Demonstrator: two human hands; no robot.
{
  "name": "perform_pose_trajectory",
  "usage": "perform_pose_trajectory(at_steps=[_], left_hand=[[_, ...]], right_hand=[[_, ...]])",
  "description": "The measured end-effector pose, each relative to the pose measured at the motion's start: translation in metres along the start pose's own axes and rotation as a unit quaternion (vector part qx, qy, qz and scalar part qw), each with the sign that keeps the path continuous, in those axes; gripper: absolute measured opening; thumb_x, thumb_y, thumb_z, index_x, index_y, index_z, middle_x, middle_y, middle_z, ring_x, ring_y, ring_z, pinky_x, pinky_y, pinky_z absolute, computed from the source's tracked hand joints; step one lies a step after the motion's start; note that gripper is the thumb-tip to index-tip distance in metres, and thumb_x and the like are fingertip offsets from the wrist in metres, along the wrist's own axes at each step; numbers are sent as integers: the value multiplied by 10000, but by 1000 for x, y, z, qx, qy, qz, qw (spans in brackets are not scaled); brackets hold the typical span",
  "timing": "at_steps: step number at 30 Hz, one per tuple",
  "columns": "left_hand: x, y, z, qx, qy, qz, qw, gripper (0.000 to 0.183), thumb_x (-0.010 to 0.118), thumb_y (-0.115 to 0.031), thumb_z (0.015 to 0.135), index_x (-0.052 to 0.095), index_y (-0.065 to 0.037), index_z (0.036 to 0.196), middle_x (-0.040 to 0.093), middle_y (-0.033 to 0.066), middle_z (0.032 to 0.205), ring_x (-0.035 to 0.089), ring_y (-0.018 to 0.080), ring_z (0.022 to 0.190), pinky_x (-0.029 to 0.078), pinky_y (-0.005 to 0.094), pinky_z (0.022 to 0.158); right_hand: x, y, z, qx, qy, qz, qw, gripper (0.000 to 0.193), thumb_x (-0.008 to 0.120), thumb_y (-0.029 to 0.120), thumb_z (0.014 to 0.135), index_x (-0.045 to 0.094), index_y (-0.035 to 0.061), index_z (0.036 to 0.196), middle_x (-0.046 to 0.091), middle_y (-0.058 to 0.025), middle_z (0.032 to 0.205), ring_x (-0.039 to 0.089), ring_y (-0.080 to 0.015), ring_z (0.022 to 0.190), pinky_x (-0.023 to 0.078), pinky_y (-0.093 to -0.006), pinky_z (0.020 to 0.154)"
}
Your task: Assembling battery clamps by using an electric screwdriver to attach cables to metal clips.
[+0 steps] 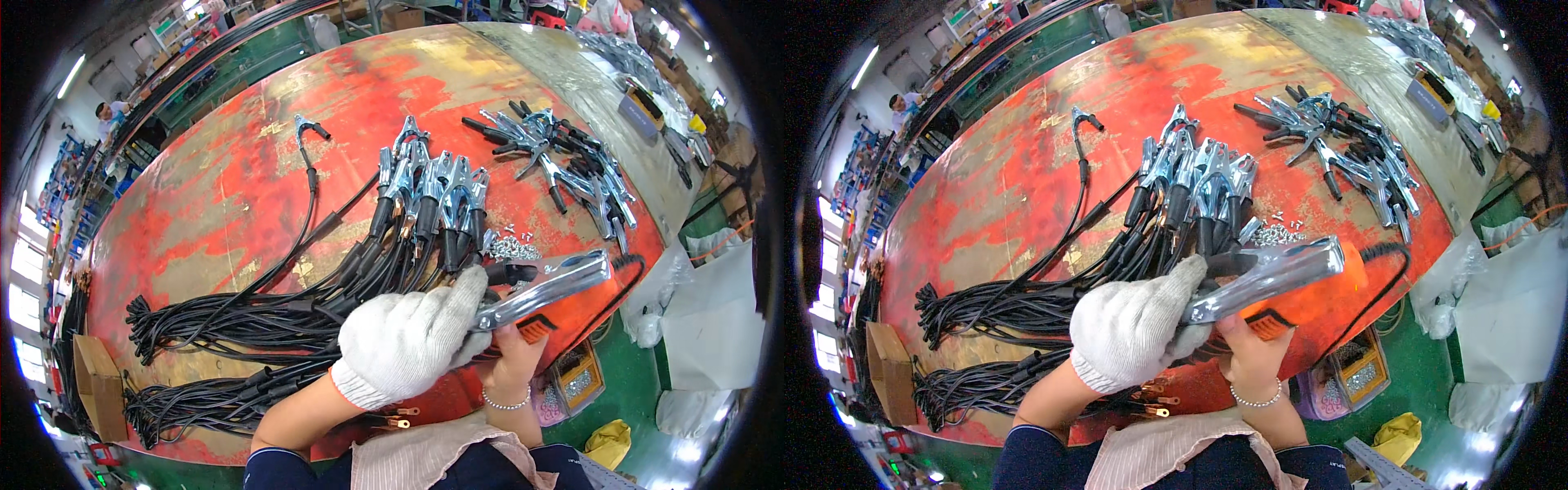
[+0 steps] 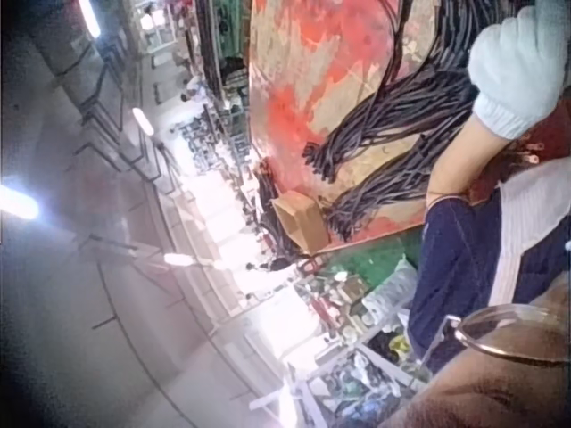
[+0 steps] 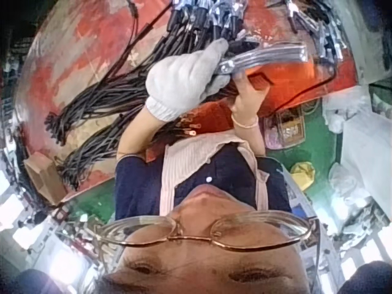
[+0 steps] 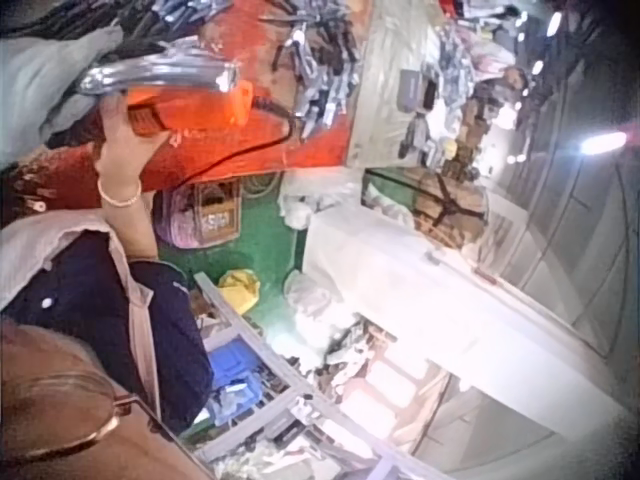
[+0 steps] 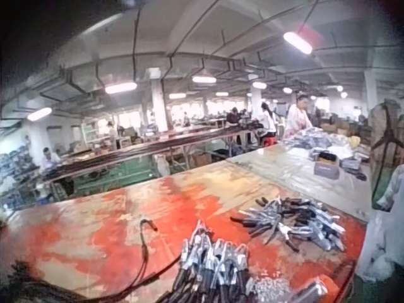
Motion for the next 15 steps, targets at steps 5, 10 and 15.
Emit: perform_pose_trajectory(at_steps=[5,10,15], left_hand=[[8,5,-5,8,27,23,999,564,723,-248,695,543,23,1157,630,52,714,591,152,524,459,285,475],[-1,31,7,27,29,-1,999,477,680,-319,743,605,-101,1161,485,-14,579,499,135,450,405,272,416],[-17,201,80,-255,-143,-75,954,363,511,-260,909,517,-20,1180,566,53,693,525,104,616,433,267,557]], right_hand=[[6,-2,12,55,45,55,996,461,743,-73,673,539,19,1077,615,-69,975,606,-182,890,510,-328,785],[-29,-8,25,63,-98,2,993,566,752,-8,687,480,55,1179,594,-53,996,605,-170,870,521,-342,795],[-37,9,52,-33,-5,49,998,660,628,-81,764,329,81,1329,575,-71,972,598,-163,853,528,-300,718]])
Point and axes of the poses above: each hand's wrist, its own z-axis towards the middle knuckle, its own x-axis out of the palm, y = z × x, the point moved 7 cm from there along z, towards the middle knuckle
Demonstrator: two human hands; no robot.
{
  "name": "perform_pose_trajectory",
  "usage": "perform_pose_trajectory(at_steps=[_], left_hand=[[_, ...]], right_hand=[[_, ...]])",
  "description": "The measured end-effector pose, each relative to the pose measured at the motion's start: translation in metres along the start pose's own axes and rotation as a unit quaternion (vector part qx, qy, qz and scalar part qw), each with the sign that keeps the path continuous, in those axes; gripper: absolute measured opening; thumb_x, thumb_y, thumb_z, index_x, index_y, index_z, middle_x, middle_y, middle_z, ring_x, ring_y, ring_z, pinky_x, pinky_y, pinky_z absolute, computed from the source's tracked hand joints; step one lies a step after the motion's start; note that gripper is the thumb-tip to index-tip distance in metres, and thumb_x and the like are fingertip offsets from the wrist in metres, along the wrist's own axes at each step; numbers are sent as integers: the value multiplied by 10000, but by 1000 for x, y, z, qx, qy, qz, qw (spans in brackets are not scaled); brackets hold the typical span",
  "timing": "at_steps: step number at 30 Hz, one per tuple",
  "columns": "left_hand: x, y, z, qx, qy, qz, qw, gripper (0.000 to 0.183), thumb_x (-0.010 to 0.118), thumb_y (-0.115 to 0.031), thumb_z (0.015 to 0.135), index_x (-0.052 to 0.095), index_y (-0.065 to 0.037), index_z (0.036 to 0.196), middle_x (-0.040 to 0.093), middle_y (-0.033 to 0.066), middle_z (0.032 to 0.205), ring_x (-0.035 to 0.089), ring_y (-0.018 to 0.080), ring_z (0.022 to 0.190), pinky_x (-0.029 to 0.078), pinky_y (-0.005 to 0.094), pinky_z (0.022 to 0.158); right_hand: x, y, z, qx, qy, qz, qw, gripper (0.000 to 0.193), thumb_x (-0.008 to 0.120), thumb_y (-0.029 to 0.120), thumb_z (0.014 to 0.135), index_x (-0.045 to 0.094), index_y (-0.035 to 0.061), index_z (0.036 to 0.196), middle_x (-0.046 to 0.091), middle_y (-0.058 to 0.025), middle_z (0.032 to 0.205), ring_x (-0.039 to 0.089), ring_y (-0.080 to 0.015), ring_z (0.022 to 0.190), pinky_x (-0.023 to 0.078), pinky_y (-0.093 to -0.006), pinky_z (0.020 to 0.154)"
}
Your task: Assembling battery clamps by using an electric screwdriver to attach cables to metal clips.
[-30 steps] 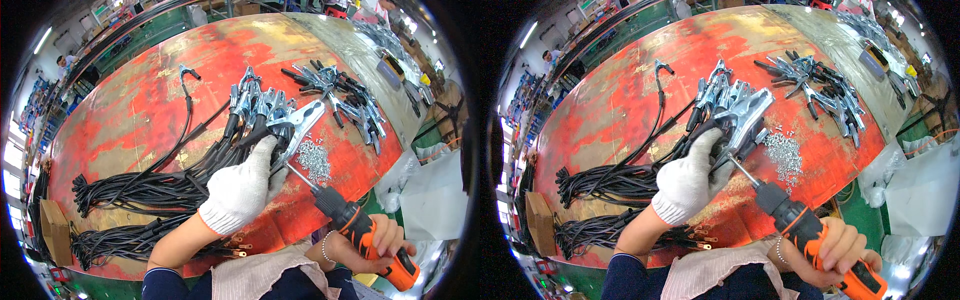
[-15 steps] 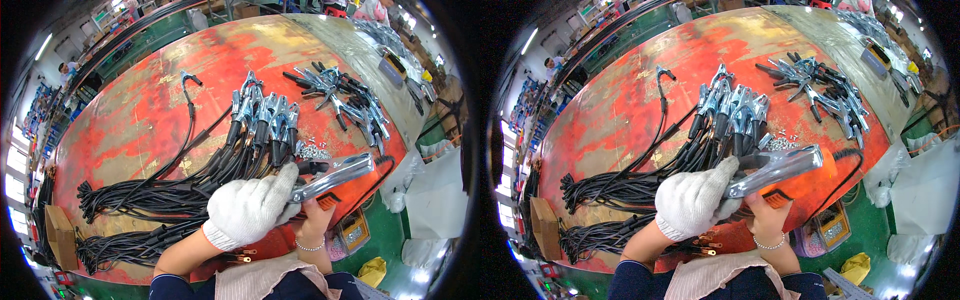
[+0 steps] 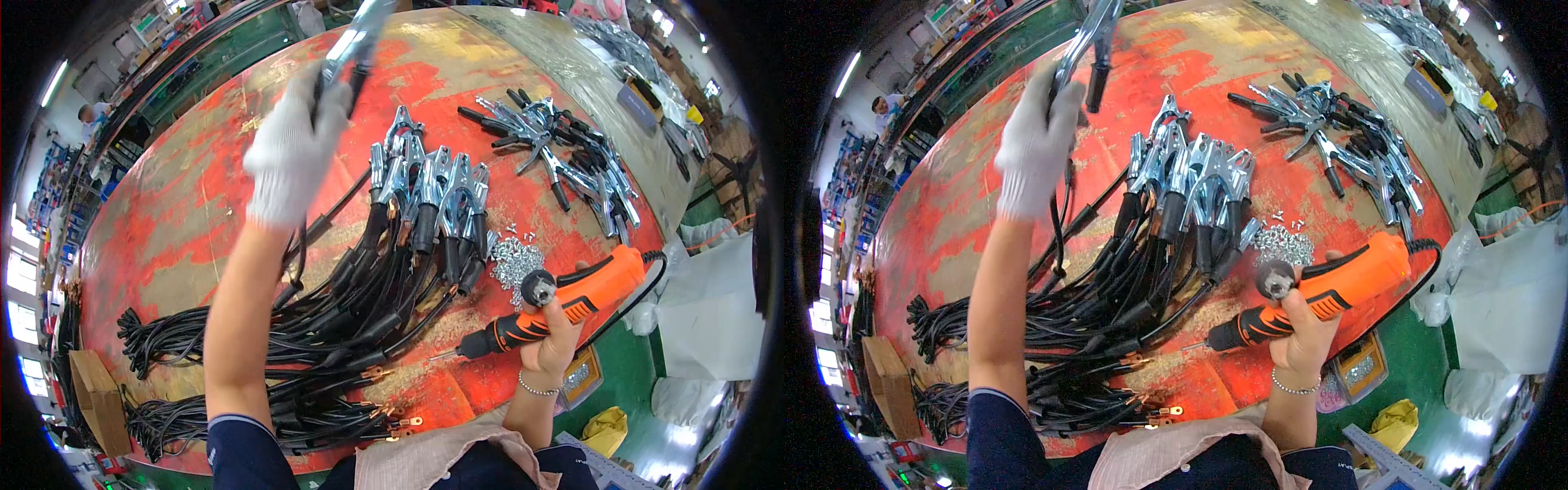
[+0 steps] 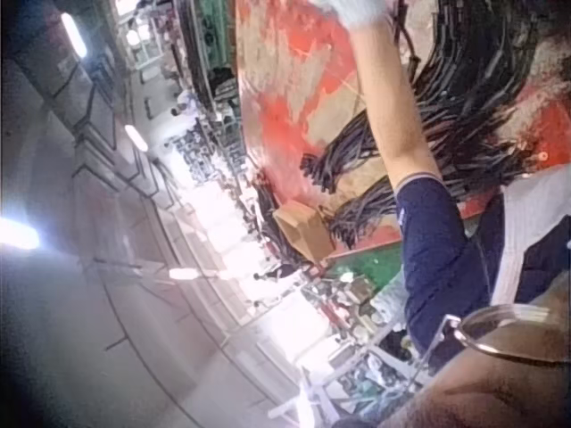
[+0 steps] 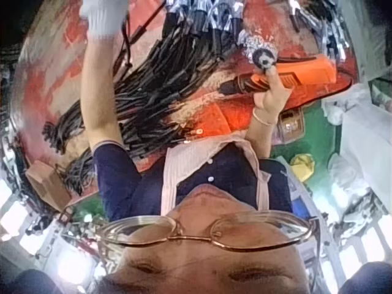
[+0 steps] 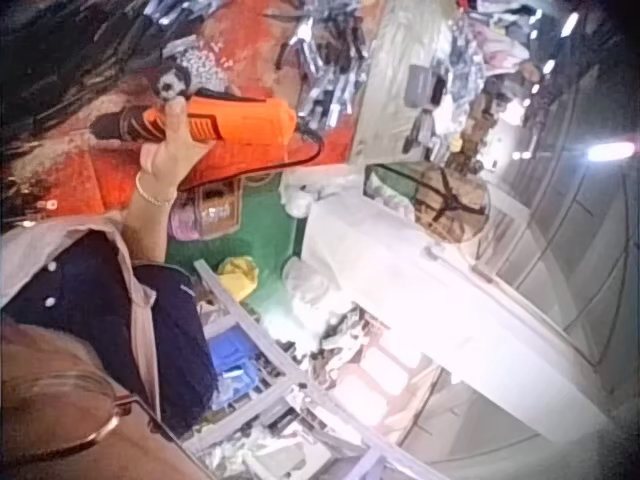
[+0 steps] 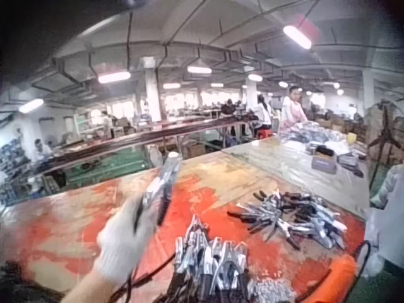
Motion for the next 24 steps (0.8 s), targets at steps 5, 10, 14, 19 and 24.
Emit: perform_pose_trajectory(at_steps=[5,10,14,19,24], left_hand=[[30,124,68,-119,-26,372,920,543,546,-386,865,452,-46,1277,641,161,993,610,333,920,460,435,805],[27,33,-13,195,-100,136,966,393,593,-288,836,563,-48,1146,631,154,929,603,301,847,471,409,754],[44,-29,-126,325,216,292,873,144,615,-233,811,614,-118,898,582,16,665,556,191,573,433,323,517],[63,-23,-156,230,195,281,911,160,629,-280,801,613,-136,869,575,18,614,573,190,539,447,334,476],[91,-31,-155,92,292,313,899,343,588,-409,826,611,-91,952,608,59,654,616,231,605,485,360,531]], right_hand=[[9,5,3,-10,11,4,1000,681,634,-61,758,299,66,1338,562,-76,961,590,-165,836,519,-306,733],[-9,11,12,-47,-34,-65,996,680,644,21,752,282,46,1327,529,-91,933,549,-165,813,483,-305,741],[-13,8,13,-46,-25,-59,997,687,647,16,751,279,43,1331,531,-90,936,551,-163,815,482,-301,752],[1,9,3,-40,11,-23,999,687,659,-19,754,289,53,1328,559,-87,947,577,-158,840,499,-307,757],[0,24,-7,-47,20,3,999,694,685,-21,745,300,63,1316,565,-81,934,581,-151,819,507,-290,732]])
Point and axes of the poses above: each hand's wrist, its own z-axis towards the middle knuckle, its own x-axis out of the palm, y = z × x, the point moved 7 cm from there along z, towards the middle knuckle
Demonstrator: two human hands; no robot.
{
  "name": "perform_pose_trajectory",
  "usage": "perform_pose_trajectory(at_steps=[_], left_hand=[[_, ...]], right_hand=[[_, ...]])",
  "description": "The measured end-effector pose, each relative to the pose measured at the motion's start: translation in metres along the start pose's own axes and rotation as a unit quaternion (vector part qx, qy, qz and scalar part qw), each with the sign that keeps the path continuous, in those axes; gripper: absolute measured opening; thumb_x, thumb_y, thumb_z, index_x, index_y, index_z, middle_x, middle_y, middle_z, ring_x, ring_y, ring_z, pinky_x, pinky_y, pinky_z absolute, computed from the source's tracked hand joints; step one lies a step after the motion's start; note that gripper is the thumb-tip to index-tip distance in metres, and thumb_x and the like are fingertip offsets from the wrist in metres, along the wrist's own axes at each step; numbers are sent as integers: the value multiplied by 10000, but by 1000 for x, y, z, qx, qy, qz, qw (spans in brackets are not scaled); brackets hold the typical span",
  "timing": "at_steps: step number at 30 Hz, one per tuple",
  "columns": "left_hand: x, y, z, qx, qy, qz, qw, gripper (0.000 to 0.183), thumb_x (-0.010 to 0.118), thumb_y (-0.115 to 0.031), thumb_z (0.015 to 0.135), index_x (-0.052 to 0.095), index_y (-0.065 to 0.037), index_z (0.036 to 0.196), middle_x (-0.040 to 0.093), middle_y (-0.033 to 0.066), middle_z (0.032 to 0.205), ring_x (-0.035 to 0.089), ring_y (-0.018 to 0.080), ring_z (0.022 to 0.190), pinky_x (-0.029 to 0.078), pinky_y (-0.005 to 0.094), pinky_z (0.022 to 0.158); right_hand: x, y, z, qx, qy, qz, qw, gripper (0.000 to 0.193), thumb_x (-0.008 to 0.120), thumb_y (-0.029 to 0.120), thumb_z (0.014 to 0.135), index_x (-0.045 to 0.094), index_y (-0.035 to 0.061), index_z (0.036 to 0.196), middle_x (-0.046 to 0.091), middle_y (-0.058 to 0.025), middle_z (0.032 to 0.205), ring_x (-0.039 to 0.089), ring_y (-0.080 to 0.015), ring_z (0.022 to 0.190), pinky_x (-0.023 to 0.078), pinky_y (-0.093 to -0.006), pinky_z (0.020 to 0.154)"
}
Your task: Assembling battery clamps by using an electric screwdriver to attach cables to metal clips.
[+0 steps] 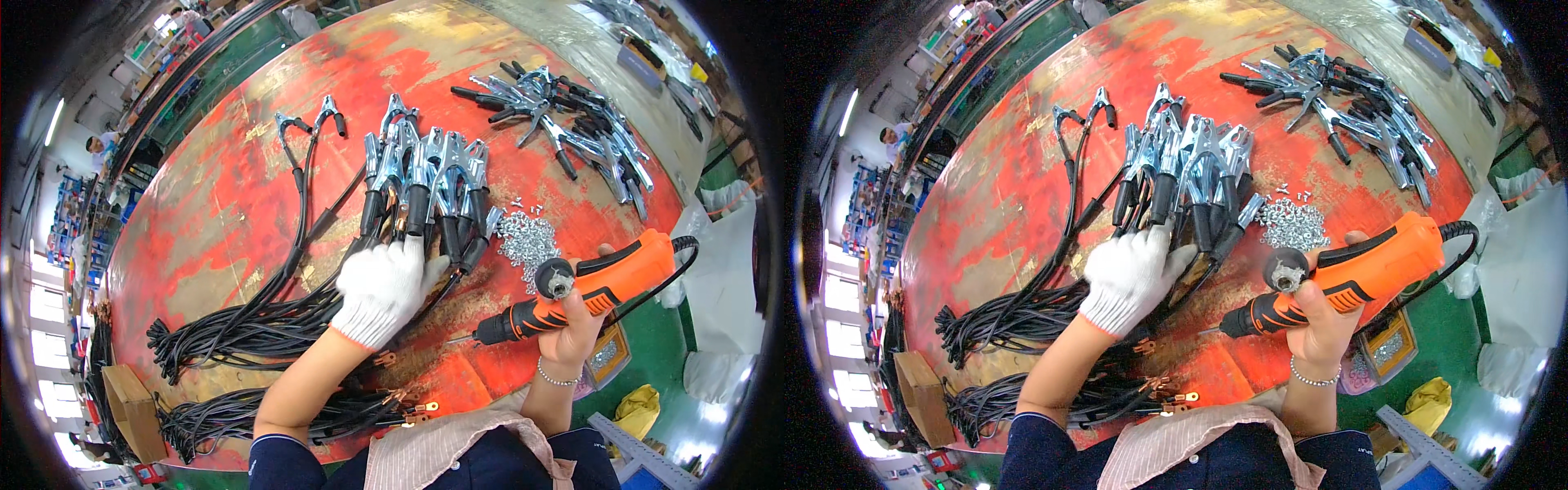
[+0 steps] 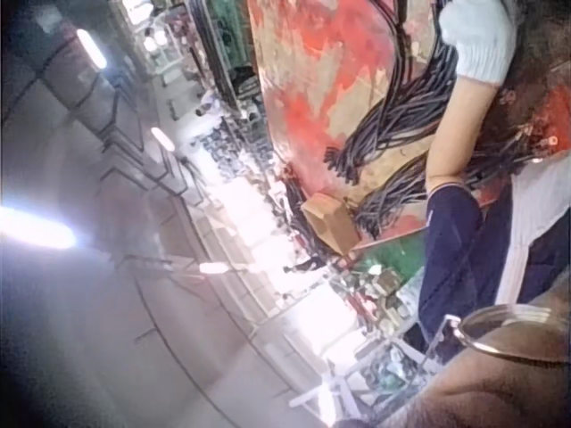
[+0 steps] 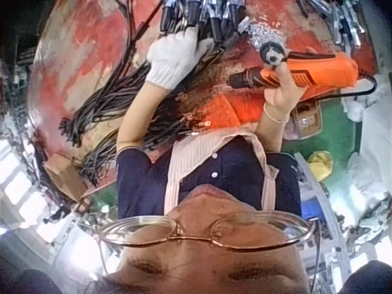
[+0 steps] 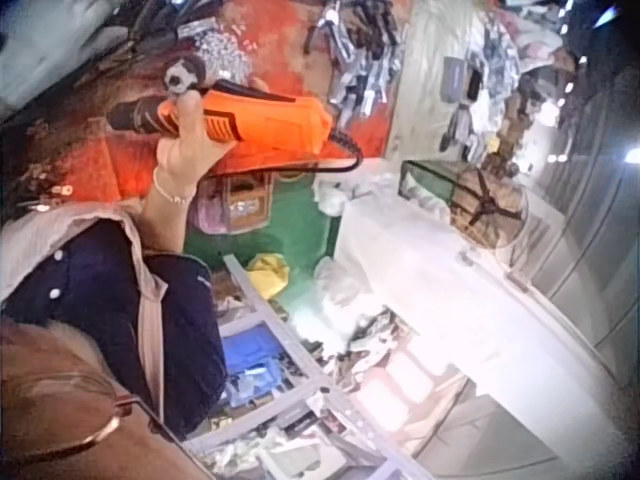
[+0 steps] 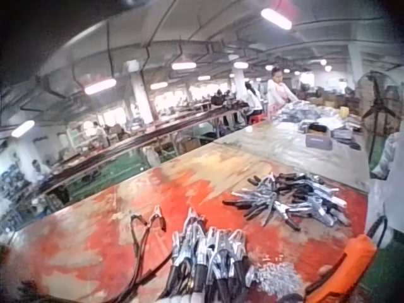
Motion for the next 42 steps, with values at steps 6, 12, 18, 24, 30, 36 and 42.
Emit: perform_pose_trajectory(at_steps=[6,12,18,24,30,36,42], left_hand=[[29,21,19,-121,49,-378,917,446,529,-380,847,569,20,1041,623,204,779,631,256,741,471,349,613],[48,-4,9,-201,180,-795,542,368,591,-334,855,558,-26,1056,482,-6,617,443,100,497,358,242,440],[16,-31,-9,-119,261,-835,470,213,559,-252,903,557,-62,999,525,5,669,475,97,536,383,222,440],[-15,-49,-40,-105,247,-799,538,242,625,-92,825,494,-21,1016,635,112,973,622,140,716,496,214,520],[-34,-61,-71,-133,195,-724,649,257,576,-62,845,485,-3,1078,647,110,947,604,119,696,447,199,525],[-29,-50,-97,-184,174,-799,546,314,612,-66,822,466,-3,1092,644,154,939,627,168,673,504,254,544],[-37,-37,-112,-180,133,-828,513,537,544,6,844,292,19,1318,600,185,979,626,182,723,501,254,510]], right_hand=[[-10,23,-13,-32,11,8,999,679,654,16,784,286,73,1352,563,-86,982,585,-154,811,518,-262,638],[-18,33,-18,-26,-4,26,999,680,663,6,779,301,81,1349,561,-72,987,588,-147,816,520,-263,643],[-19,38,-20,-23,2,39,999,694,677,-9,765,308,94,1344,560,-69,977,585,-146,811,519,-271,659],[-9,19,-23,51,-2,66,997,738,772,-16,660,372,97,1271,593,-51,914,610,-160,826,522,-310,741],[5,-1,-21,89,54,112,988,680,734,-49,701,373,87,1260,613,-68,951,627,-180,890,530,-328,786],[39,-15,-17,161,159,151,962,706,735,-68,683,347,73,1256,616,-90,929,623,-181,869,525,-320,776],[58,-22,-23,159,217,134,954,710,740,-73,671,343,66,1243,602,-84,909,600,-181,877,490,-326,795]])
Point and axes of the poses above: each hand's wrist, its own z-axis towards the middle knuckle, its own x-axis out of the palm, y = z × x, the point moved 7 cm from there along z, towards the middle knuckle
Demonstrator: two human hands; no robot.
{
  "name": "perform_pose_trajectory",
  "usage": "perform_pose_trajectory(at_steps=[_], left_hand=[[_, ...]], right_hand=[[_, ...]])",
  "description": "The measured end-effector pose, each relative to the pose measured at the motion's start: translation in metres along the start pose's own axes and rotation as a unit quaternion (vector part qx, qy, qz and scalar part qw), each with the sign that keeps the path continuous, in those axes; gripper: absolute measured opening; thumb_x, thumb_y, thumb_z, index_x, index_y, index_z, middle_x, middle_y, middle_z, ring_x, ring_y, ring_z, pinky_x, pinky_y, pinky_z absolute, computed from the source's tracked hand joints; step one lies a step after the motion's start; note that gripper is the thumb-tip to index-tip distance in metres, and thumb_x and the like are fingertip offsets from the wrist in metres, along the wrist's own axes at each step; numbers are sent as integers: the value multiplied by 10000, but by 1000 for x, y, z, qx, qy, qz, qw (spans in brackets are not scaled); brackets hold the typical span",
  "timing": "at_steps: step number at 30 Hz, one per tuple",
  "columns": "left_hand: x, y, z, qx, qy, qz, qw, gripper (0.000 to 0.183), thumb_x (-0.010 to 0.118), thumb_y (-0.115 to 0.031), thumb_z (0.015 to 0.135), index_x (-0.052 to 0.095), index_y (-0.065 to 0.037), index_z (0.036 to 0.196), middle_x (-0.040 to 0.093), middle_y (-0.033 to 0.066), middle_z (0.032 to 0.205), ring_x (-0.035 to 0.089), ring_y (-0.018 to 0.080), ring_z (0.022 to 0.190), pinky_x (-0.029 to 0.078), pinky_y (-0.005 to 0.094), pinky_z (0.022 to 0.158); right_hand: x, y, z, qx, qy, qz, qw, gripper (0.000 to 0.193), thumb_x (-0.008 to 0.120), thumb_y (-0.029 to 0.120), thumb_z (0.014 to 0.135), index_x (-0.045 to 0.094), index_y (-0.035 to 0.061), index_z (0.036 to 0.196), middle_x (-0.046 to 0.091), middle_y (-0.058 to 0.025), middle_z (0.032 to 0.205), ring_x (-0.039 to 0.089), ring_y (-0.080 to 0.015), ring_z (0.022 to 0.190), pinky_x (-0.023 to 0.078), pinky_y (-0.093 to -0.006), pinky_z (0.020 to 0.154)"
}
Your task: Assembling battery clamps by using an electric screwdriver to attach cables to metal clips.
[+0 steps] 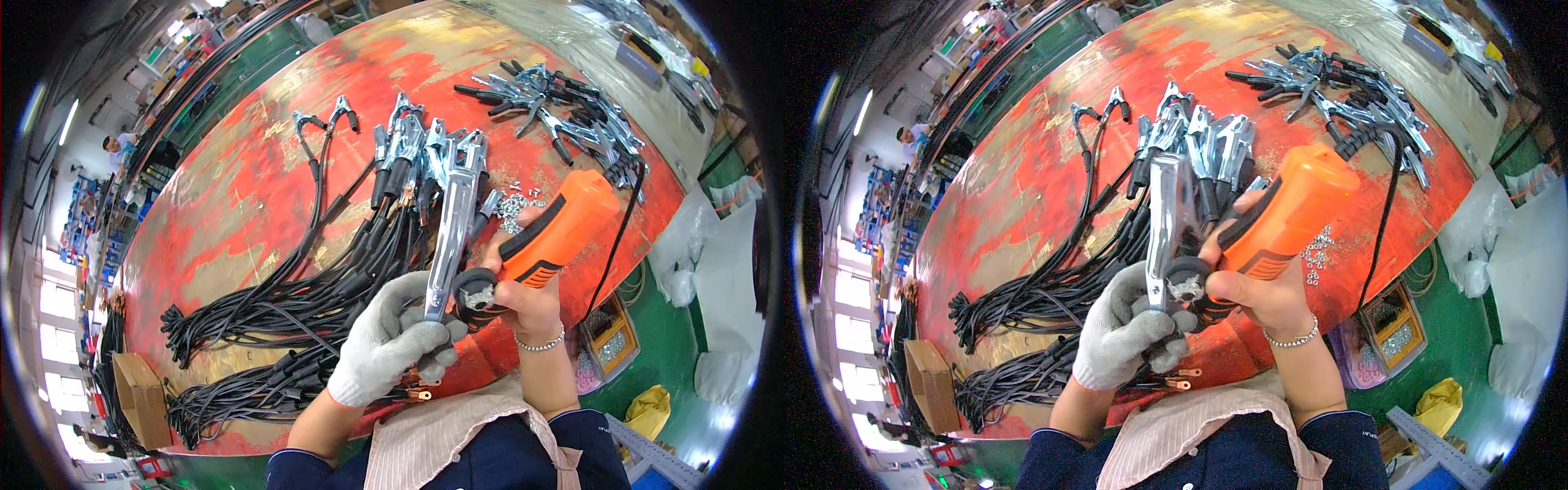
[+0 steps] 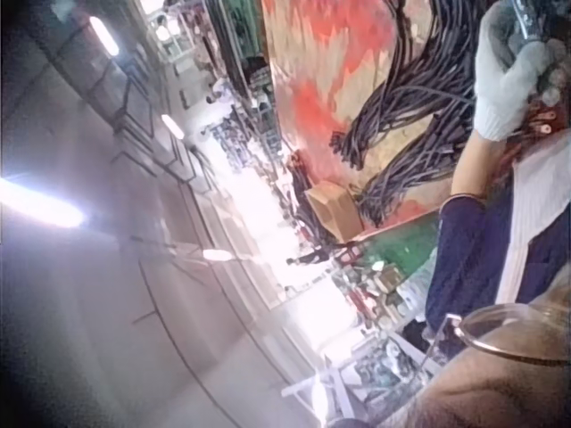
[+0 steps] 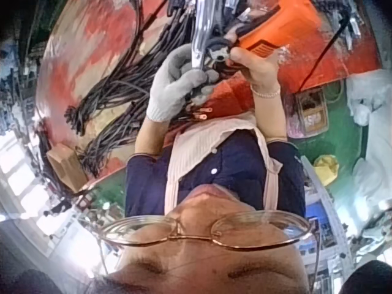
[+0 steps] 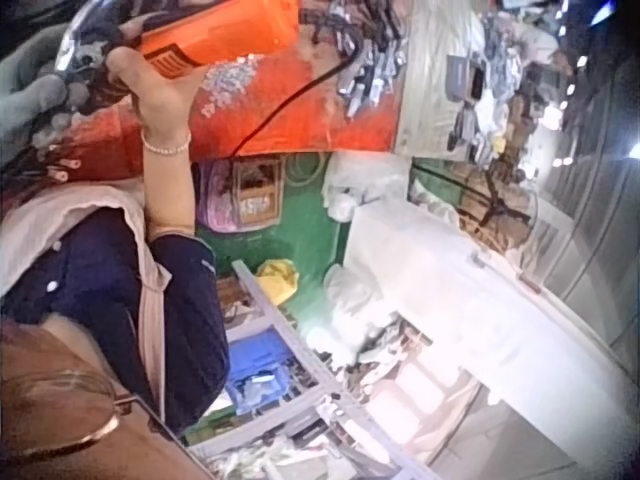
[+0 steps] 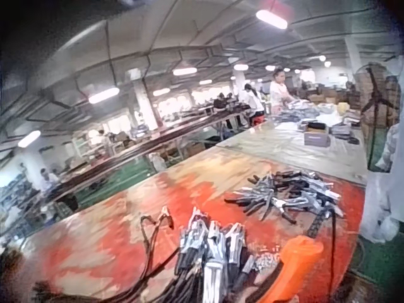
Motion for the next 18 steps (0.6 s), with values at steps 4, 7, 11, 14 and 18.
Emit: perform_pose_trajectory(at_steps=[4,7,11,14,18], left_hand=[[2,-13,-8,103,-86,69,989,633,502,41,849,219,-63,1405,595,167,1022,602,154,765,485,248,521],[3,-19,-8,143,-117,79,979,663,505,50,848,187,-64,1419,593,171,1036,598,153,737,482,253,525],[4,-13,-3,95,-77,81,989,726,513,61,839,125,-58,1441,613,170,1027,602,148,704,474,246,519],[1,-12,-4,92,-109,64,988,739,538,80,744,233,-10,1410,545,159,1155,649,218,863,548,285,599],[1,-13,-2,88,-96,60,990,733,541,76,746,233,1,1407,535,156,1170,650,222,860,549,284,603]], right_hand=[[-5,-6,-10,-6,-57,-33,998,707,734,-82,675,341,72,1242,605,-84,905,608,-177,865,505,-314,771],[-4,-9,-12,-44,-95,-113,988,680,740,-74,684,362,66,1231,611,-82,921,612,-163,857,517,-297,741],[-1,-10,-15,-60,-98,-151,982,665,750,-59,688,374,51,1225,614,-79,936,608,-152,870,504,-292,767],[6,-11,-15,-64,-99,-153,981,659,755,-52,687,382,46,1221,615,-79,940,606,-147,876,496,-282,776],[7,-11,-14,-61,-98,-165,980,652,761,-45,686,389,43,1215,614,-75,941,606,-145,879,493,-276,777]])
Point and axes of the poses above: each hand's wrist, its own z-axis towards the middle knuckle, its own x-axis out of the palm, y = z × x, the point moved 7 cm from there along z, towards the middle knuckle
